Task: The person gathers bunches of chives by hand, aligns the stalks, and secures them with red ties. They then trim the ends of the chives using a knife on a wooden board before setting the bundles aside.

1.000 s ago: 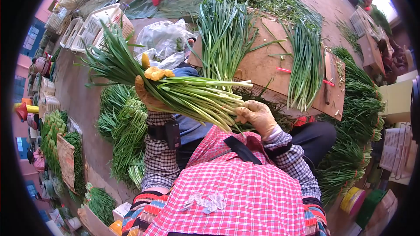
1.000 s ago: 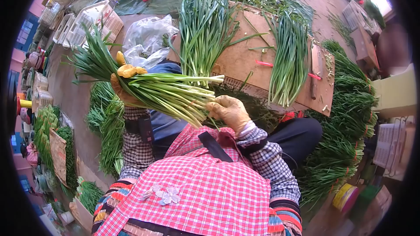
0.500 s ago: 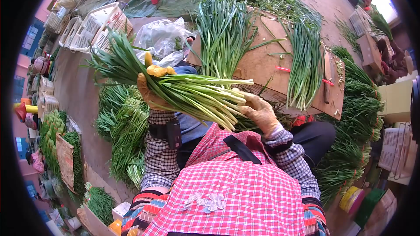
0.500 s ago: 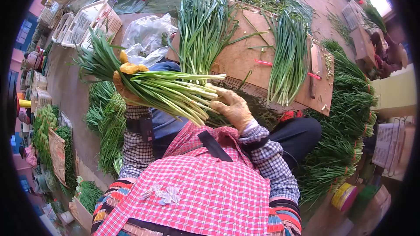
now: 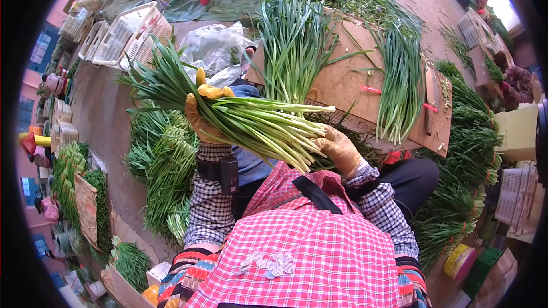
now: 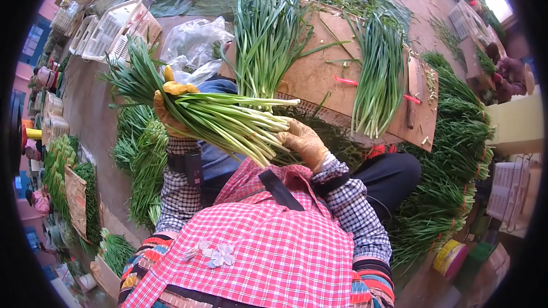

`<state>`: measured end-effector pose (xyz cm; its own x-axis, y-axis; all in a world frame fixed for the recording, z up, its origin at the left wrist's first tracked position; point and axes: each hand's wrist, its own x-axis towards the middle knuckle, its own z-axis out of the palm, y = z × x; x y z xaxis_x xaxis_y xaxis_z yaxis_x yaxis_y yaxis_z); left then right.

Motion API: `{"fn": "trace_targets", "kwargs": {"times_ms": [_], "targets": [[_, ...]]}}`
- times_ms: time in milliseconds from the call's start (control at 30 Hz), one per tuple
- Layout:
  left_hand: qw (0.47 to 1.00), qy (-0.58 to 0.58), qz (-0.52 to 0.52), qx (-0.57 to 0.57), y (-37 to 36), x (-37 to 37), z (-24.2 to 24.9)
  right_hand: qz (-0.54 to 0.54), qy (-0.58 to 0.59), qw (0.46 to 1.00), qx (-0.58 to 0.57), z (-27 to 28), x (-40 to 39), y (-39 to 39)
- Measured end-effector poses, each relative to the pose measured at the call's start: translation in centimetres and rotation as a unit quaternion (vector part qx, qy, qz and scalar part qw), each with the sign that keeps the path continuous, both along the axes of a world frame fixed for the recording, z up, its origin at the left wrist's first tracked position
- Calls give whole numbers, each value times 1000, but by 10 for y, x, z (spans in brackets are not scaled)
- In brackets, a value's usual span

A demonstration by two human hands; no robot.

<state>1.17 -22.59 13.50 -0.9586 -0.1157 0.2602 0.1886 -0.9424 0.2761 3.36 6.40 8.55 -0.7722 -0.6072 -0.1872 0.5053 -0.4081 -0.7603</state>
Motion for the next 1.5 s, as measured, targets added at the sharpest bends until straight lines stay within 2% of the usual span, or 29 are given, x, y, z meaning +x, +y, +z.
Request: {"fn": "trace_targets", "kwargs": {"times_ms": [100, 200, 233, 333, 367, 467, 500, 533, 567, 600, 633, 667, 700, 767, 800, 900, 1000, 1033, 1133, 1167, 1300, 1400, 1500], "targets": [[1000, -11, 3, 2, 6, -2, -6, -52, -5, 997, 65, 3, 2, -10], [1000, -21, -1, 17, 6, -2, -10, -46, 13, 990, 135, 10, 2, -7], [999, -31, 3, 13, 6, -1, -8, -53, -8, 992, 112, 9, 5, -5], [999, -31, 7, 12, 2, -1, -7, -66, 63, 981, 172, -7, 5, 11], [1000, -25, 6, 14, -1, -2, -7, -82, 127, 970, 192, -15, 7, 18], [1000, 0, 8, 5, -11, -3, -7, -72, 121, 954, 266, -17, 10, 38], [1000, 6, 19, -6, -16, -3, -7, -66, 101, 914, 388, -15, 11, 45], [1000, 14, 22, -1, -23, -3, -6, -96, 184, 854, 477, -26, 14, 53], [999, 22, 24, 4, -32, -3, -6, 8, 190, 758, 624, -33, 11, 66], [999, 32, 28, 9, -37, -3, -4, 113, 191, 630, 744, -28, 7, 73], [998, 49, 11, 41, -39, -2, 3, 173, 203, 591, 761, -34, 7, 83], [998, 51, 9, 26, -45, -3, 1, 231, 214, 549, 774, -39, 9, 88], [998, 53, 7, 11, -55, -4, -4, 193, 245, 582, 751, -14, 11, 79], [998, 55, -1, 3, -61, -3, -9, 86, 231, 777, 579, -14, 5, 64], [999, 53, 0, 7, -55, -2, -7, 27, 213, 853, 476, -14, 4, 58], [999, 45, 7, -5, -31, 0, 2, 8, 169, 960, 224, 10, -4, 26], [998, 48, -28, 41, -32, -4, -10, 50, 95, 993, 55, 7, -7, 6], [998, 49, -24, 39, -35, -5, -13, 83, 106, 980, 147, 19, -11, 11], [999, 46, 14, 5, -34, -4, -5, 58, 15, 995, 84, 18, -3, 16], [997, 68, 5, 28, -29, -3, 0, 60, 37, 994, 82, 17, 2, 15], [998, 49, 11, 43, -24, -4, -1, 94, 47, 980, 168, 10, 6, 3], [998, 42, 2, 52, -21, -7, -11, 50, 15, 977, 208, 20, 8, -8], [999, 25, 7, 43, -16, -5, -9, 34, -21, 976, 215, 5, 12, -2]]}}
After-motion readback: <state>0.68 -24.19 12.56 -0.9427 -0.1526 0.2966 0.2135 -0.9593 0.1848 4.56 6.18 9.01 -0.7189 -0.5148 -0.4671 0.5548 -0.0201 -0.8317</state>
